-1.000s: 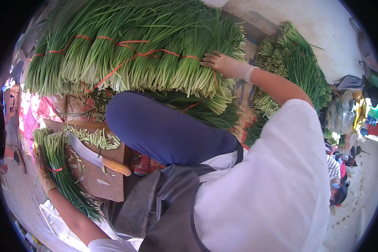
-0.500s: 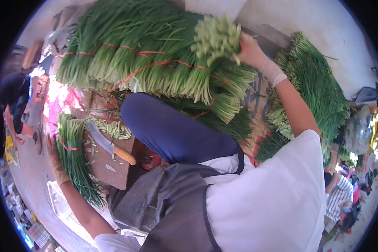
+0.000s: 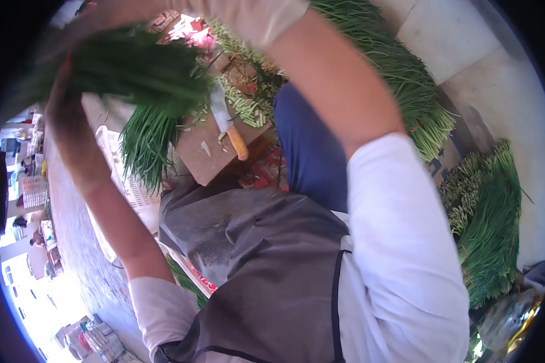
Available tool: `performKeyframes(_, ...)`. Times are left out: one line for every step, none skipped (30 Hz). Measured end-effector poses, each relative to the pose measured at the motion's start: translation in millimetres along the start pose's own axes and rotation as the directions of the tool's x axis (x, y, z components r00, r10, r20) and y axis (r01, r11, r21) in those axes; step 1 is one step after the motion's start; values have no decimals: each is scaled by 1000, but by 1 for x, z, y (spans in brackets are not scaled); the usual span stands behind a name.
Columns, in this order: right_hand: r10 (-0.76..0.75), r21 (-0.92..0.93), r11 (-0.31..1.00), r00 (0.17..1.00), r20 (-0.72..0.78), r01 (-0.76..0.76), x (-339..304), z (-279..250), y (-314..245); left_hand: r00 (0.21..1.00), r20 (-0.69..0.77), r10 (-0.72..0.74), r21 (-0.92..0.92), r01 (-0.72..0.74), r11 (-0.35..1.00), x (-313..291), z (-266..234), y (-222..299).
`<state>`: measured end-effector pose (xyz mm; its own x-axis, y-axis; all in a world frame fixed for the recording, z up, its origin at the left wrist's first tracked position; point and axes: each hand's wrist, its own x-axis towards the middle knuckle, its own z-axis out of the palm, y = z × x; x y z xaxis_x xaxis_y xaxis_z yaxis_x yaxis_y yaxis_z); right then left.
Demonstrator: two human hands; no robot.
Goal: The person prepares bundles of green vegetables by trimming the ends with a large knife and sorting through the stalks to remove debris. They gather the trimmed bundles and place them into plastic crates.
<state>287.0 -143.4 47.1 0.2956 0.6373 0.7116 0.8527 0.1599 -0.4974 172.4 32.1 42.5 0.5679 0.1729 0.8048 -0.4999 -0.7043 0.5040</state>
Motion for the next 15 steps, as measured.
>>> performKeyframes(155,1,988,985,-76,-156,-6,34,22,972,-48,-230,-257,210,943,3,-38,1)
performKeyframes(327,10,944,937,-126,-328,-18,72,42,944,-92,-317,-231,290,929,3,-77,14)
performKeyframes(490,-57,864,861,-134,-500,-53,112,69,974,-20,-225,41,225,973,-2,-105,-2)
performKeyframes(368,-260,874,908,-198,-411,-101,156,87,976,159,-152,315,96,944,-13,-136,-15)
performKeyframes(742,-297,665,651,159,-685,-130,184,77,941,328,-88,524,-104,845,-29,-173,-26)
performKeyframes(782,-449,609,587,207,-653,-170,200,86,882,129,-454,294,403,867,-50,-159,-40)
performKeyframes(849,-571,458,526,55,-681,-215,212,109,842,71,-535,375,474,797,-76,-129,-83)
performKeyframes(867,-628,358,495,-51,-691,-229,227,115,860,97,-501,547,375,749,-85,-100,-77)
performKeyframes(866,-622,370,498,-38,-690,-226,232,115,875,183,-448,462,326,825,-111,-97,-89)
performKeyframes(885,-599,396,464,45,-696,-222,229,118,830,218,-513,680,248,690,-128,-87,-94)
performKeyframes(901,-585,403,418,118,-703,-222,220,123,779,294,-553,711,209,672,-142,-62,-102)
performKeyframes(848,-534,528,444,290,-661,-196,208,100,753,295,-588,728,221,649,-173,-71,-115)
performKeyframes(890,-499,455,347,297,-738,-190,190,105,703,279,-654,756,259,601,-183,-48,-115)
performKeyframes(897,-412,428,320,306,-805,-186,170,109,661,346,-665,757,221,614,-198,-35,-131)
performKeyframes(907,-312,386,296,299,-868,-180,151,101,616,332,-714,793,228,565,-209,-17,-135)
